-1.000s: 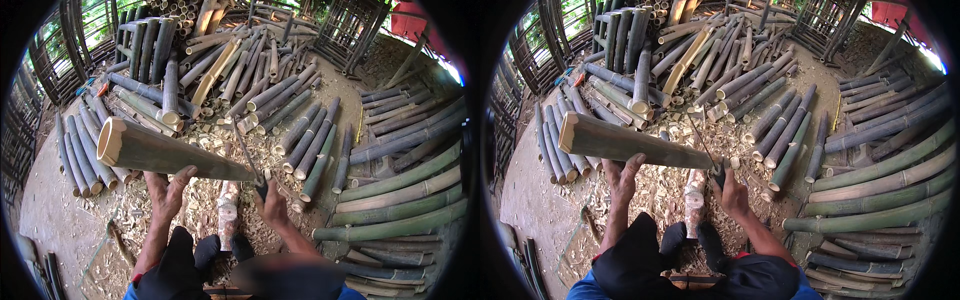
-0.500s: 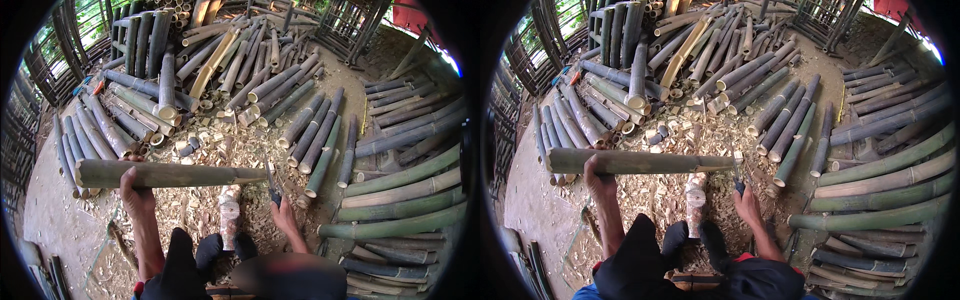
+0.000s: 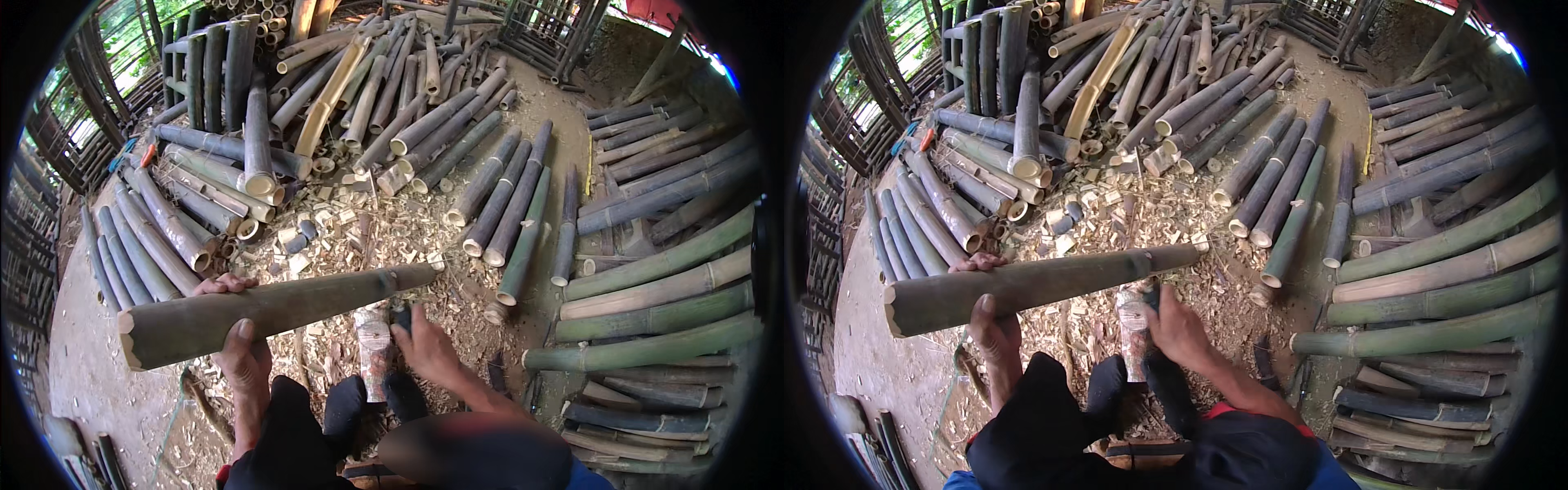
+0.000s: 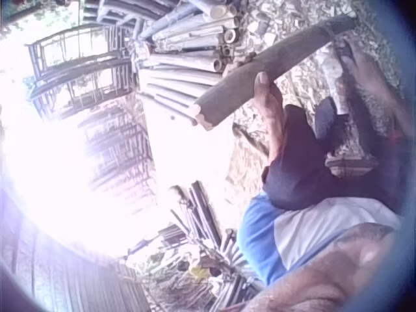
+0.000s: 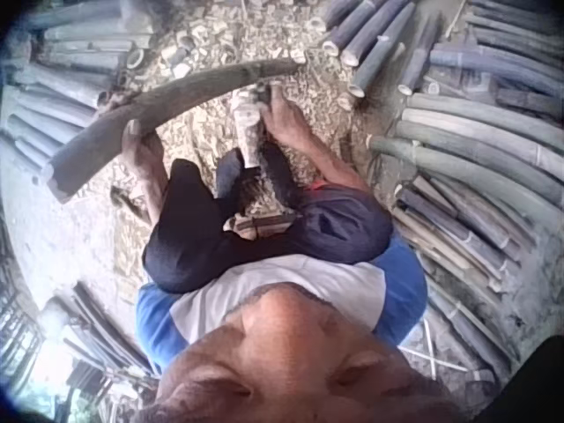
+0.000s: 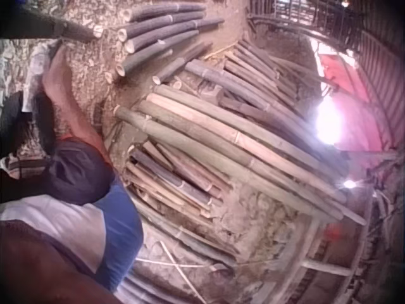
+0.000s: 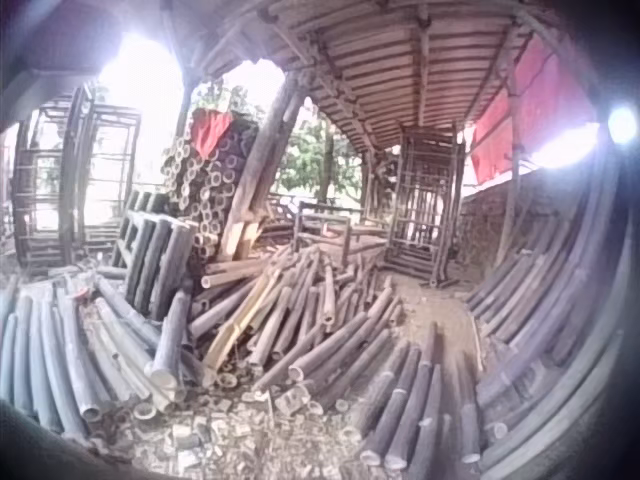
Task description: The person cuts a segment of bamboo using a knife, then uses the knife to shave or smooth the edges and surface of the cut bamboo piece.
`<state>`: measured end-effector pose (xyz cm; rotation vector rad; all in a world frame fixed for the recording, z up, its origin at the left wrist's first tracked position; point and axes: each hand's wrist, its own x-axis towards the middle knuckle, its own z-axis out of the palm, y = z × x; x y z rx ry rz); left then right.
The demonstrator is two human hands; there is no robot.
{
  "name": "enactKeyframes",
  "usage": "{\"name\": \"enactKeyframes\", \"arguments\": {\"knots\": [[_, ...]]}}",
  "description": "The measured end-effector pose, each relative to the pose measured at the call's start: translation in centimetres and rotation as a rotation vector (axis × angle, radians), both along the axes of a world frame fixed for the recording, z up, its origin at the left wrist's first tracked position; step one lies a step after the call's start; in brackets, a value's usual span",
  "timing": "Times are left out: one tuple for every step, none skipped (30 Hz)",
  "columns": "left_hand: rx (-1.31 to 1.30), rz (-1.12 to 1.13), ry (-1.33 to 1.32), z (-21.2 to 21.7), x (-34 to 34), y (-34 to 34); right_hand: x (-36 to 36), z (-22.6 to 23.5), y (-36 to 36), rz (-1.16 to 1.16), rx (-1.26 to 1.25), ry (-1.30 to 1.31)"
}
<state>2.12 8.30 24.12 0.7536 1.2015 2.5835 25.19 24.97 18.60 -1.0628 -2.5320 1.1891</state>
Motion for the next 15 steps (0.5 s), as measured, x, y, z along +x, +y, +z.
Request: {"name": "enactKeyframes", "arguments": {"knots": [[-0.027,0.012,0.0,-0.2,0.3,-0.5,0.4,-3.1,-0.4,0.052,0.158,0.09],[-0.008,0.004,-0.014,-0.1,0.5,-0.5,0.2,-3.6,0.5,-0.063,0.048,0.018],[0.011,-0.004,-0.027,0.1,0.7,-0.4,0.1,-3.9,1.6,-0.178,-0.063,-0.051],[0.012,-0.004,-0.047,0.1,1.0,-0.6,-0.2,-3.8,2.1,-0.285,-0.192,-0.129],[-0.011,-0.008,-0.053,0.2,1.4,-0.9,0.2,-3.6,2.1,-0.185,-0.05,-0.042],[-0.014,0.014,-0.065,0.2,1.4,-1.1,0.1,-3.8,1.3,-0.112,-0.017,0.02],[-0.018,0.037,-0.078,0.3,1.2,-1.0,0.0,-4.0,0.0,-0.038,0.014,0.083],[-0.024,0.061,-0.09,0.3,1.2,-1.1,-0.3,-4.2,-1.0,0.035,0.044,0.147],[-0.002,0.048,-0.097,0.2,1.1,-1.0,-0.2,-5.0,-0.9,0.052,0.243,0.104],[0.002,0.029,-0.118,-0.1,1.5,-0.6,0.6,-5.7,-0.1,-0.031,0.198,0.051],[0.004,0.032,-0.12,-0.1,1.5,-0.5,0.8,-6.7,1.1,-0.096,0.148,0.021],[0.007,0.035,-0.122,0.0,1.5,-0.4,1.0,-7.6,2.3,-0.161,0.098,-0.008],[0.016,0.036,-0.11,0.0,1.4,-0.3,1.1,-8.2,2.6,-0.227,0.037,-0.046],[-0.001,0.051,-0.103,-0.3,1.4,-0.9,0.3,-7.3,1.0,-0.136,0.036,0.045],[-0.018,0.066,-0.096,-0.5,1.4,-1.4,-0.5,-6.4,-1.2,-0.048,0.033,0.138]]}}
